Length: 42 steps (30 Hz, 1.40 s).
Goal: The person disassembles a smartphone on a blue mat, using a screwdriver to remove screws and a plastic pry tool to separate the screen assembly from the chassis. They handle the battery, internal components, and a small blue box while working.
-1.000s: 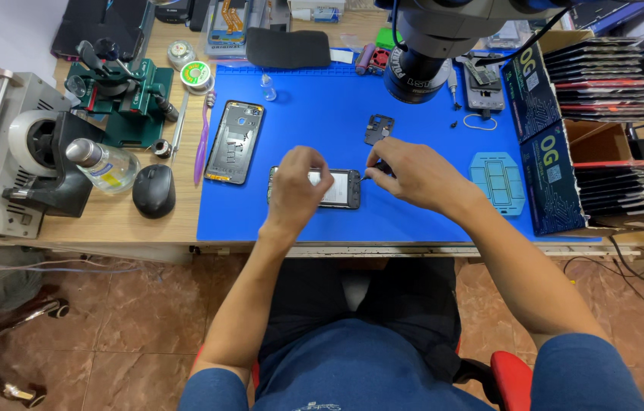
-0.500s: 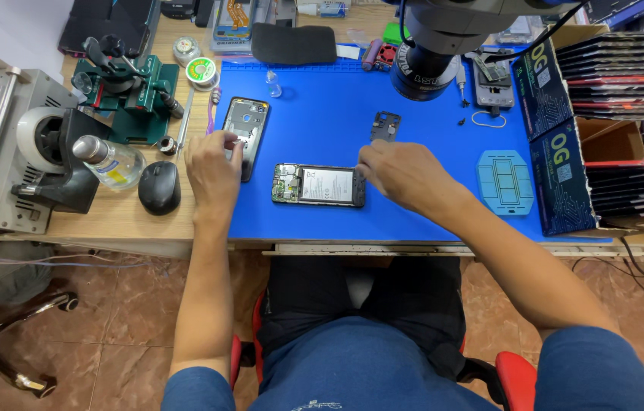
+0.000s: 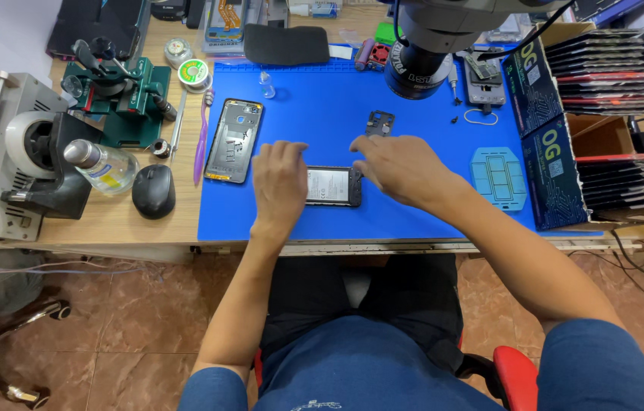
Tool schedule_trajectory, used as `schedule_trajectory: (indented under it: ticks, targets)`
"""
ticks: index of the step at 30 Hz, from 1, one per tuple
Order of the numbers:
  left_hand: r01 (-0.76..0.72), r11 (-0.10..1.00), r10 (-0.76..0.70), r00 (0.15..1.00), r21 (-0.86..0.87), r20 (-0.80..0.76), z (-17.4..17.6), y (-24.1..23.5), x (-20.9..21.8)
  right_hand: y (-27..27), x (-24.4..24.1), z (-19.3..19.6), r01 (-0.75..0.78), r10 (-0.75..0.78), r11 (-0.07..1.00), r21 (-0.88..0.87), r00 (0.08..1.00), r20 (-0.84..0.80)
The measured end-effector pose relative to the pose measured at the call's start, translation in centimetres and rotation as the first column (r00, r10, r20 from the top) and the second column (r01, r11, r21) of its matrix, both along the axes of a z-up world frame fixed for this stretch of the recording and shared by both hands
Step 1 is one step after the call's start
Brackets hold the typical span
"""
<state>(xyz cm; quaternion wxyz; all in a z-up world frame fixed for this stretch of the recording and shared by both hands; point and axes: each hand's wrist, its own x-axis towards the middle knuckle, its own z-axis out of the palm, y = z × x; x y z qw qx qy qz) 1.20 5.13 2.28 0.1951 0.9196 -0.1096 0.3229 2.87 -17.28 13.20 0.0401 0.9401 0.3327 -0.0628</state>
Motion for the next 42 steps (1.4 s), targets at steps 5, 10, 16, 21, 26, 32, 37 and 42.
schedule_trajectory:
  ticks: [5, 10, 16, 21, 26, 32, 37, 42]
  targets:
    - [0.286, 0.954, -0.292, 0.954, -0.092, -0.059, -1.2, -4.5, -1.6, 0.0, -0.6, 0.4, -0.085, 0.086, 0.996, -0.011, 0.996, 0.038]
    - [0.285, 0.957, -0.288, 0.955, -0.045, -0.065, -3.2, -5.7, -0.6, -0.7, -0.2, -0.5, -0.129, 0.141, 0.976, 0.173, 0.989, -0.055]
    - [0.278, 0.952, -0.291, 0.952, -0.129, -0.099, -3.6, -5.8, -1.0, -0.7, -0.5, -0.4, -0.091, 0.086, 0.985, 0.145, 0.996, 0.039]
    - [0.295, 0.940, -0.312, 0.946, -0.173, -0.087, -3.1, -5.7, -1.4, -0.8, 0.4, -2.3, -0.070, 0.064, 0.997, 0.039, 0.990, 0.123]
    - [0.297, 0.934, -0.321, 0.942, -0.197, -0.098, -2.6, -5.4, -1.8, -0.5, -0.5, 0.1, -0.104, 0.103, 0.995, 0.012, 0.992, 0.074]
    - [0.323, 0.920, -0.355, 0.927, -0.224, -0.123, -1.5, -5.1, -2.4, -0.4, -1.1, 1.1, -0.113, 0.112, 0.993, 0.034, 0.993, 0.027]
    - [0.332, 0.912, -0.370, 0.919, -0.242, -0.134, -1.5, -4.9, -2.4, -0.7, -1.2, 2.2, -0.130, 0.131, 0.987, 0.091, 0.991, -0.012]
    - [0.336, 0.911, -0.375, 0.916, -0.239, -0.142, -2.5, -4.9, -2.1, -1.0, -0.8, 1.2, 0.053, -0.037, 0.991, 0.121, 0.991, -0.128]
